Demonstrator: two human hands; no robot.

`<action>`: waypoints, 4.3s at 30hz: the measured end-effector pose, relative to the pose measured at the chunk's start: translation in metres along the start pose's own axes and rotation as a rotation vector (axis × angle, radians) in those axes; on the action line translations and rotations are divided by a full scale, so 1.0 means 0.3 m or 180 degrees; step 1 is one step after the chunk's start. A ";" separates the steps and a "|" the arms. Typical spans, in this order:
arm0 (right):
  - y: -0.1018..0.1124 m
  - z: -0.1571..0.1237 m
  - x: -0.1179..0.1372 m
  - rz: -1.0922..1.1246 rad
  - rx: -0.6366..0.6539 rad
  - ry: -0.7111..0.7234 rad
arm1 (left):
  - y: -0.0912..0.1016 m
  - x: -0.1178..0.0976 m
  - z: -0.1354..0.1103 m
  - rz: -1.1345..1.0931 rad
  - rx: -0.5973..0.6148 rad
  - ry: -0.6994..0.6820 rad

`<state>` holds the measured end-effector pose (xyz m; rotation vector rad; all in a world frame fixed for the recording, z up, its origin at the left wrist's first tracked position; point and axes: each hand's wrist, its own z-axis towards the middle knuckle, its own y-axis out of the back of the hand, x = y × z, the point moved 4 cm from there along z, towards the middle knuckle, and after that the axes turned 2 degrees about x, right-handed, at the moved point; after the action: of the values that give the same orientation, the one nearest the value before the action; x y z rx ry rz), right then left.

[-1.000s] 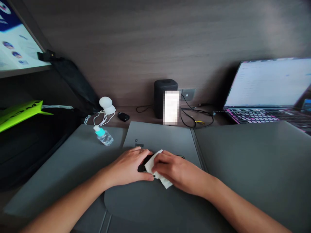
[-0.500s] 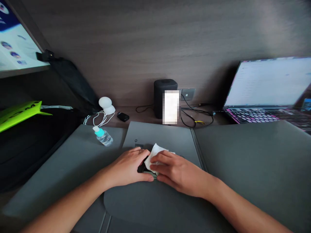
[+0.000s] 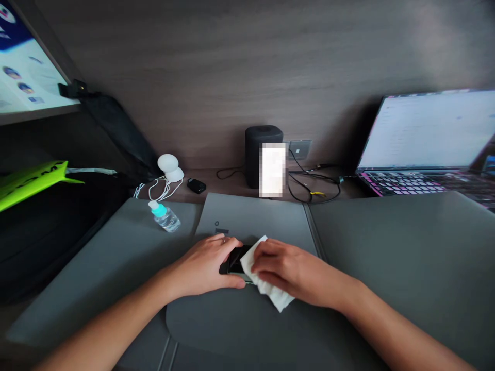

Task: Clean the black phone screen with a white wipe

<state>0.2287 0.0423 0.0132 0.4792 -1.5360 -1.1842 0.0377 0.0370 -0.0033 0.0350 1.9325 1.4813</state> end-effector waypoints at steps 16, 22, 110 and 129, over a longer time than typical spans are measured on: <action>0.015 -0.003 -0.008 0.0229 0.0101 -0.0049 | -0.003 0.006 0.002 -0.0024 -0.0010 -0.0005; 0.015 -0.003 -0.010 0.0243 0.0132 0.0026 | -0.001 0.005 0.001 -0.0030 -0.0009 -0.0007; 0.011 0.006 -0.071 0.0302 -0.0221 -0.0443 | 0.000 0.000 0.000 0.0074 0.0037 -0.0007; -0.008 0.021 -0.040 0.0237 -0.0134 -0.0161 | 0.002 -0.003 0.000 0.0007 0.0041 0.0005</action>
<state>0.2262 0.0536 0.0058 0.3635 -1.5558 -1.1763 0.0381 0.0367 -0.0023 0.0417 1.9438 1.4709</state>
